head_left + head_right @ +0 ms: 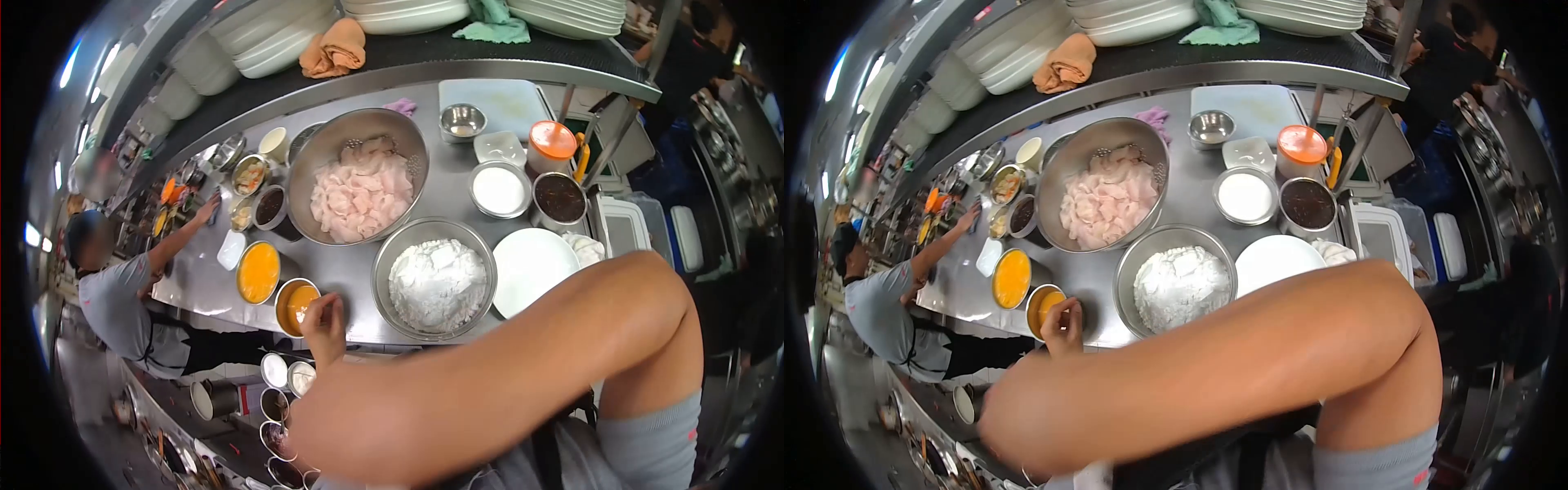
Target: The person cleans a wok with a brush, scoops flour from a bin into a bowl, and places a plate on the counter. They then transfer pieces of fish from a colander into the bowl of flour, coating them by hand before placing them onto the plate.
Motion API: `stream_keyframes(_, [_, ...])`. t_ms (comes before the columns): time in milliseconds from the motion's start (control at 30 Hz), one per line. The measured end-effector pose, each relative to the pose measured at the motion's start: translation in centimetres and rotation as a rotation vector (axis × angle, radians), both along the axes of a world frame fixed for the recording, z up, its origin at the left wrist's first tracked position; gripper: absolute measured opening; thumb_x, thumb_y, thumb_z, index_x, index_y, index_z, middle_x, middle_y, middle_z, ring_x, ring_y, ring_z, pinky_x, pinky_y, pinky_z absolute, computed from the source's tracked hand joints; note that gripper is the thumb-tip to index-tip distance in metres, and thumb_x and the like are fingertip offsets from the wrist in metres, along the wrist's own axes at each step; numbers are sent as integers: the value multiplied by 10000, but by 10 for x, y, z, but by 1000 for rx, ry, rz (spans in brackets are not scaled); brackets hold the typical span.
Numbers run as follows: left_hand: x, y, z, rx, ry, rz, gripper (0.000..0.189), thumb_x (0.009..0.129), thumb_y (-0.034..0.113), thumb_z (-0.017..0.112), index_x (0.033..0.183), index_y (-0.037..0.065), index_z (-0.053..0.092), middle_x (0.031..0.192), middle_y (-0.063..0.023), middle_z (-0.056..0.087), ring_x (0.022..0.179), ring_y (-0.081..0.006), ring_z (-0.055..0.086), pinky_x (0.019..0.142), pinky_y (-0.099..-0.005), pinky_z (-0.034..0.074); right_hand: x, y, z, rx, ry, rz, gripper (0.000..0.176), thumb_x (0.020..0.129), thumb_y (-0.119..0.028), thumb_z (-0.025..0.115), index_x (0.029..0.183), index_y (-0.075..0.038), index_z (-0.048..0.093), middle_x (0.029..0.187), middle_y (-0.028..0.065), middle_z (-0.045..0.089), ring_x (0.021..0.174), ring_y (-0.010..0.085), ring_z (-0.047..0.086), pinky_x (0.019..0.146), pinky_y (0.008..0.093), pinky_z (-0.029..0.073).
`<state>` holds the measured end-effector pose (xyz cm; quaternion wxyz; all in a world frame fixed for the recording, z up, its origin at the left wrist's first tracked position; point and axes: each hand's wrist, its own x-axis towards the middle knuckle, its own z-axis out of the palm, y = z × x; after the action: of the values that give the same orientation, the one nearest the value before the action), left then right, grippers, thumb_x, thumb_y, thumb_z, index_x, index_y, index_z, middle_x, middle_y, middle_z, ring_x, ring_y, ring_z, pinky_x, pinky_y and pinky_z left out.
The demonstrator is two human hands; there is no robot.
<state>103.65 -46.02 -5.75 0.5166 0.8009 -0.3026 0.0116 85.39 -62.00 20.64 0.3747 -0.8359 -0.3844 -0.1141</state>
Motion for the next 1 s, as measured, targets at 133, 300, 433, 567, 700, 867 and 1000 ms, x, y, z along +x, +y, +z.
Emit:
stream_keyframes(133, [8,2,8,-17,75,-39,98,892,23,676,986,-5,678,812,-7,615,636,-63,494,580,-210,400,33,43,-2,-25,-234,60,181,797,-142,601,820,28,659,683,175,655,690,347,679,622,427,540])
stream_keyframes(300, [22,5,1,-43,64,-42,93,878,56,694,960,11,693,667,38,528,577,-46,432,530,-219,339,54,56,-3,-98,-174,5,200,824,-179,602,852,9,663,685,177,654,694,362,671,632,443,533])
stream_keyframes(433, [37,-5,-15,-81,65,-140,136,881,4,670,1016,7,673,870,-44,648,714,-87,573,619,-217,450,34,22,16,-225,19,-51,215,846,-209,603,879,-6,665,687,179,653,697,373,664,639,455,527])
stream_keyframes(567, [43,-76,19,-21,-357,-257,203,840,84,692,1038,40,676,985,-117,657,911,-272,614,816,-353,485,38,-30,-1,-412,552,-209,230,867,-239,603,905,-21,668,689,181,651,701,385,657,647,467,521])
stream_keyframes(700, [49,-120,1,196,-640,-281,280,865,262,676,1070,71,678,1012,-108,660,1029,-299,584,950,-447,383,31,-93,-136,-316,856,-463,348,897,-367,618,1043,-58,683,870,195,698,874,369,672,815,447,507])
stream_keyframes(867, [51,-118,-10,308,-484,-292,303,884,319,649,1042,62,676,969,-90,651,969,-267,580,876,-411,367,-14,-132,-261,-72,943,-663,315,902,-237,638,1143,-35,651,865,138,698,794,244,685,740,356,531])
stream_keyframes(1000, [66,-119,0,365,-438,-383,275,911,306,628,1028,66,693,995,-114,672,926,-298,610,863,-418,424,-7,-141,-267,434,878,-680,292,927,-119,571,1179,24,610,884,74,688,778,117,651,707,282,517])
